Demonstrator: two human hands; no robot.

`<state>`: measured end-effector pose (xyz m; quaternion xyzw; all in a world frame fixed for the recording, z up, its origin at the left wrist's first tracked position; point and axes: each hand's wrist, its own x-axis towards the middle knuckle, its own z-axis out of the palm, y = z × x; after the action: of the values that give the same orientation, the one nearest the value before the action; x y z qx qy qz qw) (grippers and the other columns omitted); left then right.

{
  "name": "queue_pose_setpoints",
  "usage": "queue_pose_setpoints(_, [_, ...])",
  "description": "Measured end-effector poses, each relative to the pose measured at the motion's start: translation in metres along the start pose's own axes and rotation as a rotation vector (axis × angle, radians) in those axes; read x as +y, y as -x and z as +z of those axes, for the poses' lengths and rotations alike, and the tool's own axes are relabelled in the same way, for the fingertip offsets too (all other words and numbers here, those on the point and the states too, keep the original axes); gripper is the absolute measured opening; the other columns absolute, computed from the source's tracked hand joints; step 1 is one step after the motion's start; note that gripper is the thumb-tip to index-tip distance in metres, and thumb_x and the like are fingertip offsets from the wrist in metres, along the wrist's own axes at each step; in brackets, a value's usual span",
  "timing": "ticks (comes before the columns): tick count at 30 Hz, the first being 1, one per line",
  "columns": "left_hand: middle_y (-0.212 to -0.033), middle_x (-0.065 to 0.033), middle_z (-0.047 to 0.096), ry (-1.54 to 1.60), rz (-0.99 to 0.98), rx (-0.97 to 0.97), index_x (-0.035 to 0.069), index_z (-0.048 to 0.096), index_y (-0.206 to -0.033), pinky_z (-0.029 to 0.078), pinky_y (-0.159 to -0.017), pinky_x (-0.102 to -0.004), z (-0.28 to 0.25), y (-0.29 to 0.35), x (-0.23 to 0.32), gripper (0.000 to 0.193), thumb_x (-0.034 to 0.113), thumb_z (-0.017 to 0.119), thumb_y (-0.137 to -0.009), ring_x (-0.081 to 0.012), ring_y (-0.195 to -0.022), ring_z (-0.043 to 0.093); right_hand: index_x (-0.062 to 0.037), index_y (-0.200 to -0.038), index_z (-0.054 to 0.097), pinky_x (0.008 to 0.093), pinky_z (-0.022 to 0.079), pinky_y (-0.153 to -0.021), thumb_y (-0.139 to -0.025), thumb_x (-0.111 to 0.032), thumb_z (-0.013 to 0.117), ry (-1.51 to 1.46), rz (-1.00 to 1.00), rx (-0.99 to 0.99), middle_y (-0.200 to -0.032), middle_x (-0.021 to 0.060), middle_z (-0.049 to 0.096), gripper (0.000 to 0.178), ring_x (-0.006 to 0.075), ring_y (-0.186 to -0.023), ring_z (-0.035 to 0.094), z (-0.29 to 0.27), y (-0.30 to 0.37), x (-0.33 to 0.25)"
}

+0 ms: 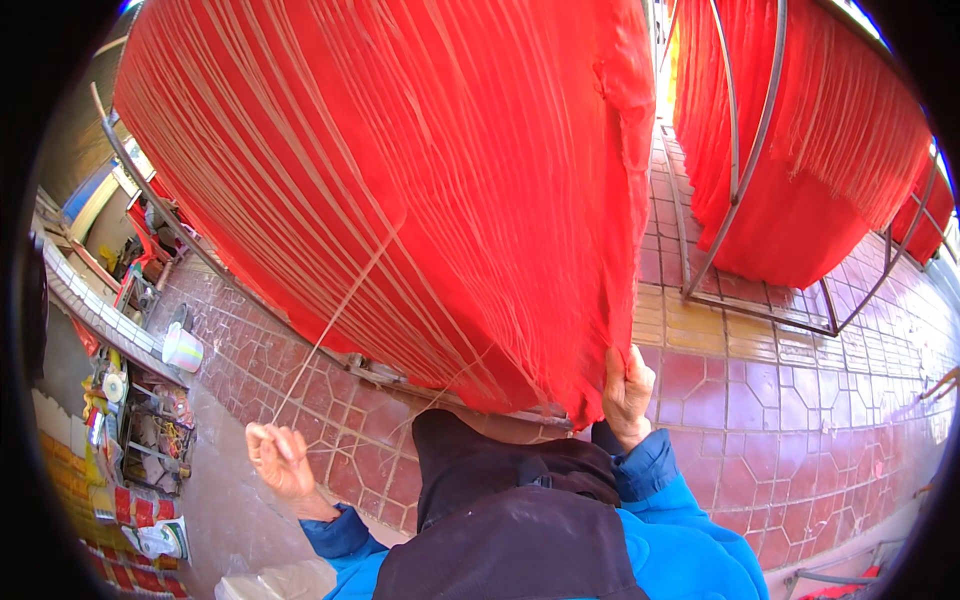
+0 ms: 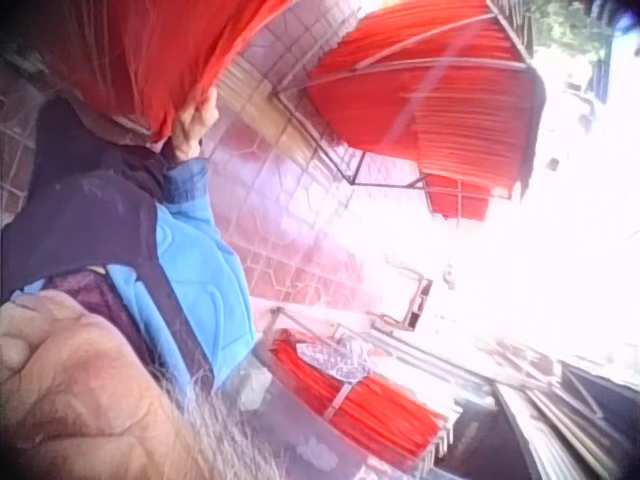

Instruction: The person repeatedly ties thin white strings to the bottom edge of a large red fabric sheet draped over a metal frame. The person uses both hands to loop and knot the strings, working along the edge of the fabric.

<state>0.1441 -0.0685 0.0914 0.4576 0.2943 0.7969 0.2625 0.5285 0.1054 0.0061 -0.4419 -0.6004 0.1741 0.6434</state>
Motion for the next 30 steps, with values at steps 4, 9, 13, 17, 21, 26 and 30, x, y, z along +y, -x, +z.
queue_pose_setpoints(4, [-0.054,-0.0011,0.038,0.058,0.063,0.066,0.009,0.043,-0.083,0.024,-0.041,-0.0231,-0.041,0.012,0.026,0.017,0.019,0.053,-0.093,-0.0078,-0.042,0.029,-0.0005,-0.09,0.059,0.0281,0.034,-0.045,-0.089,-0.003,0.055,-0.057,-0.001,0.027,-0.056,0.0079,0.045,0.005,0.0116,-0.049,0.039,0.002,-0.001,-0.001])
queue_pose_setpoints(9, [-0.062,-0.0004,0.039,0.138,0.021,0.116,0.011,0.044,-0.085,0.028,-0.046,-0.0213,-0.085,0.038,0.038,0.014,0.02,0.046,-0.096,-0.008,-0.051,0.034,-0.0014,-0.079,0.053,0.0283,0.03,-0.044,-0.089,-0.004,0.055,-0.077,0.019,0.027,-0.055,0.0074,0.039,0.01,0.0106,-0.051,0.032,0.003,-0.002,-0.004])
queue_pose_setpoints(13, [-0.068,0.0005,0.039,0.245,0.082,0.527,0.011,0.045,-0.085,0.032,-0.052,-0.0248,-0.101,0.06,0.048,0.015,0.019,0.041,-0.097,-0.0085,-0.06,0.037,-0.0017,-0.077,0.052,0.0281,0.029,-0.043,-0.089,-0.003,0.055,-0.106,0.041,0.027,-0.055,0.0073,0.037,0.012,0.0096,-0.052,0.031,0.003,-0.002,-0.007])
queue_pose_setpoints(17, [-0.063,0.0007,0.034,0.336,0.213,0.286,0.008,0.045,-0.087,0.027,-0.048,-0.0247,-0.112,0.058,0.063,0.011,0.015,0.049,-0.095,-0.008,-0.053,0.03,-0.002,-0.076,0.052,0.0278,0.028,-0.043,-0.089,-0.003,0.054,-0.091,0.027,0.02,-0.055,0.006,0.036,0.013,0.0087,-0.052,0.03,0.002,-0.002,-0.006])
queue_pose_setpoints(21, [-0.059,0.0012,0.031,0.352,0.211,0.155,0.008,0.045,-0.086,0.025,-0.045,-0.0233,-0.115,0.06,0.06,0.012,0.013,0.053,-0.093,-0.0075,-0.048,0.027,-0.0024,-0.075,0.051,0.0277,0.028,-0.044,-0.089,-0.002,0.054,-0.1,0.034,0.02,-0.055,0.0057,0.035,0.014,0.009,-0.052,0.03,0.002,-0.001,-0.002])
queue_pose_setpoints(26, [-0.06,0.0014,0.038,0.364,-0.137,0.245,0.01,0.047,-0.082,0.028,-0.046,-0.0234,-0.103,0.083,-0.001,0.013,0.013,0.052,-0.094,-0.008,-0.049,0.03,-0.0026,-0.075,0.05,0.0281,0.029,-0.044,-0.089,-0.003,0.054,-0.113,0.035,0.023,-0.055,0.0067,0.035,0.014,0.0099,-0.052,0.03,0.003,0.001,0.002])
queue_pose_setpoints(30, [-0.06,0.0014,0.044,0.466,-0.551,0.212,0.009,0.052,-0.08,0.033,-0.046,-0.0243,-0.08,0.11,-0.079,0.011,0.01,0.062,-0.084,-0.0094,-0.052,0.04,-0.0024,-0.076,0.051,0.0284,0.03,-0.044,-0.089,-0.003,0.054,-0.12,0.041,0.013,-0.056,0.0079,0.037,0.013,0.0111,-0.051,0.031,0.003,0.0,0.003])
